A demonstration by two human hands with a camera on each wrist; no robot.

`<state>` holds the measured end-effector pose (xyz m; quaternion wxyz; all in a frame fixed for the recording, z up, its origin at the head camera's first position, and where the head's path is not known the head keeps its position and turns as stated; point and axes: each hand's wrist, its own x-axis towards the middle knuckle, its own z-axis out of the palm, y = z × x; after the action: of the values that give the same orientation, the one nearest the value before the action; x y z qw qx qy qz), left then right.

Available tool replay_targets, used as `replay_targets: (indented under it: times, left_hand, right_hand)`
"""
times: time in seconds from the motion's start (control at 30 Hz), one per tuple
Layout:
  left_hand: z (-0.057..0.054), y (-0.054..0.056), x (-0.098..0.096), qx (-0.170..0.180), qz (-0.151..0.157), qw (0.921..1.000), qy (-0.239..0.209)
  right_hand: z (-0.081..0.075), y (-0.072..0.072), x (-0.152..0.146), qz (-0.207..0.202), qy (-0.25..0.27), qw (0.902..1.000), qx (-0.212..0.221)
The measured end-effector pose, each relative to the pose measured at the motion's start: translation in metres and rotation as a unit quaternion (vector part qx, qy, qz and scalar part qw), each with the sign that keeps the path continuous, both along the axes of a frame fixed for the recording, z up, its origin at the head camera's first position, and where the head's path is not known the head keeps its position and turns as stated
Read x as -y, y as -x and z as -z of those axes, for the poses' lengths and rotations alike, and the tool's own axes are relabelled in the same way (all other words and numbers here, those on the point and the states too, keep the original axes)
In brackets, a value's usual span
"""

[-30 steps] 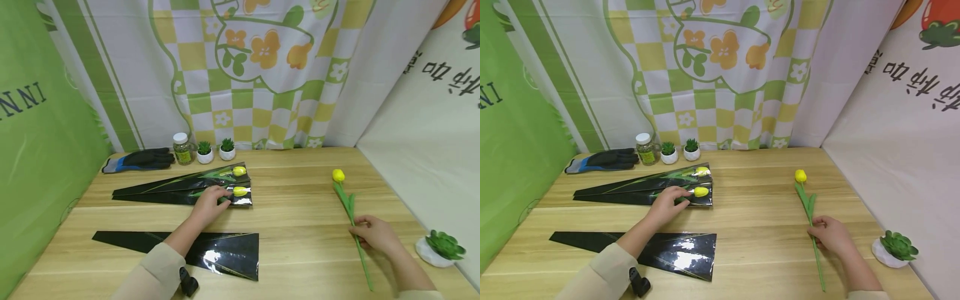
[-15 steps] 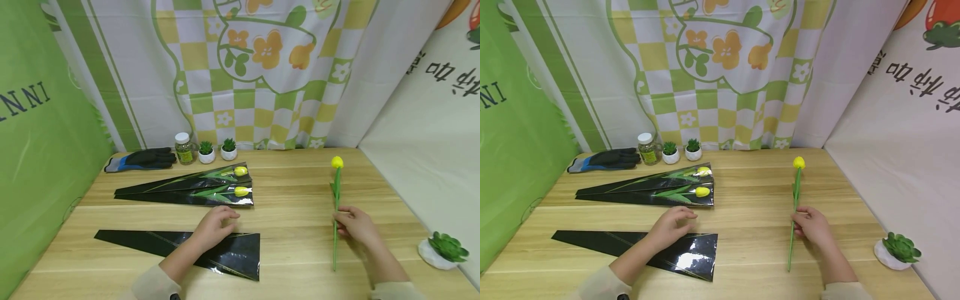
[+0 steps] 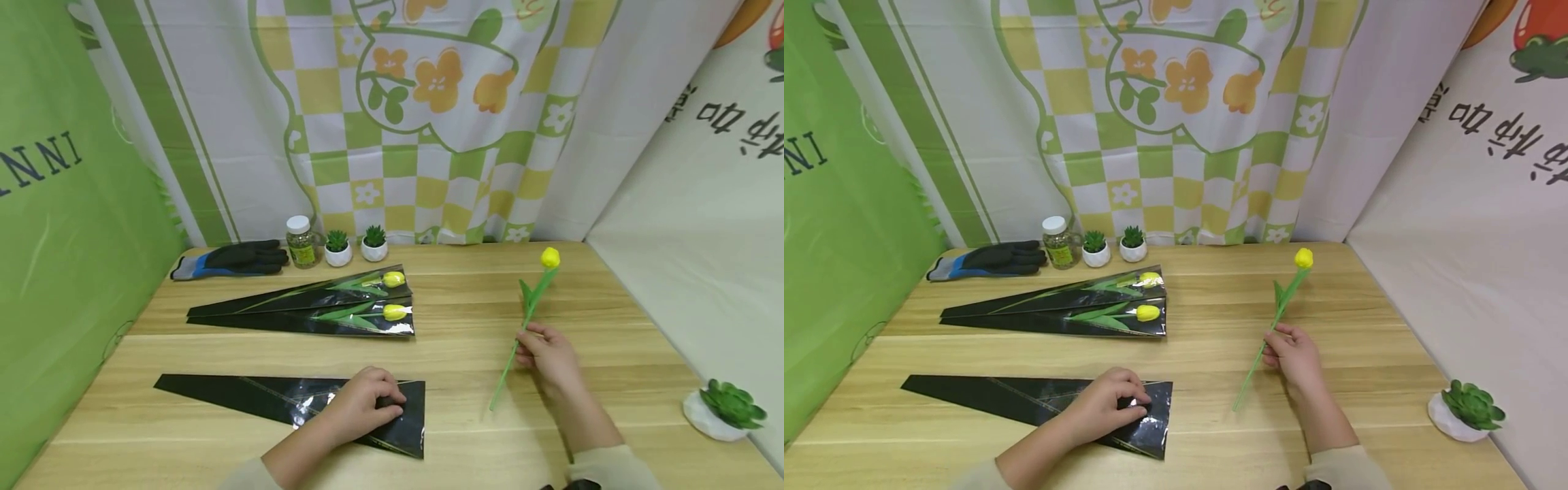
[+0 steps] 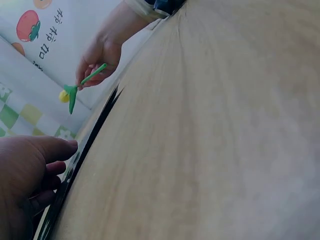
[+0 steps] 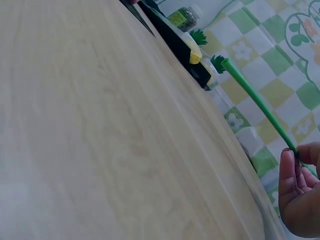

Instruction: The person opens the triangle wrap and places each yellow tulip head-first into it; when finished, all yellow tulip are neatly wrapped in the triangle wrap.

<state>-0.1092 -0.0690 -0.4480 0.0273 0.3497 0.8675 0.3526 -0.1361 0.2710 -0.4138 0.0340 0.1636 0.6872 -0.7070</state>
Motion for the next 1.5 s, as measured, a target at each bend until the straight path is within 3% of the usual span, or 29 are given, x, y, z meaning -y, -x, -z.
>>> replay_targets:
  times: [0.17,0.7,0.97,1.5]
  left_hand:
    - [0.003,0.0,0.0,0.006,-0.013,0.9996,0.022]
    - [0.01,0.015,-0.007,-0.045,-0.051,0.9971,0.036]
    - [0.012,0.019,-0.009,-0.066,-0.078,0.9946,0.017]
    - [0.01,0.018,-0.01,-0.045,-0.107,0.9926,-0.035]
  right_hand:
    - [-0.001,0.001,0.01,0.011,0.021,0.9997,-0.001]
    - [0.005,0.006,0.03,0.038,0.042,0.9983,-0.017]
    - [0.006,0.007,0.033,0.033,0.037,0.9987,-0.015]
    - [0.008,0.009,0.039,0.034,0.03,0.9988,-0.018]
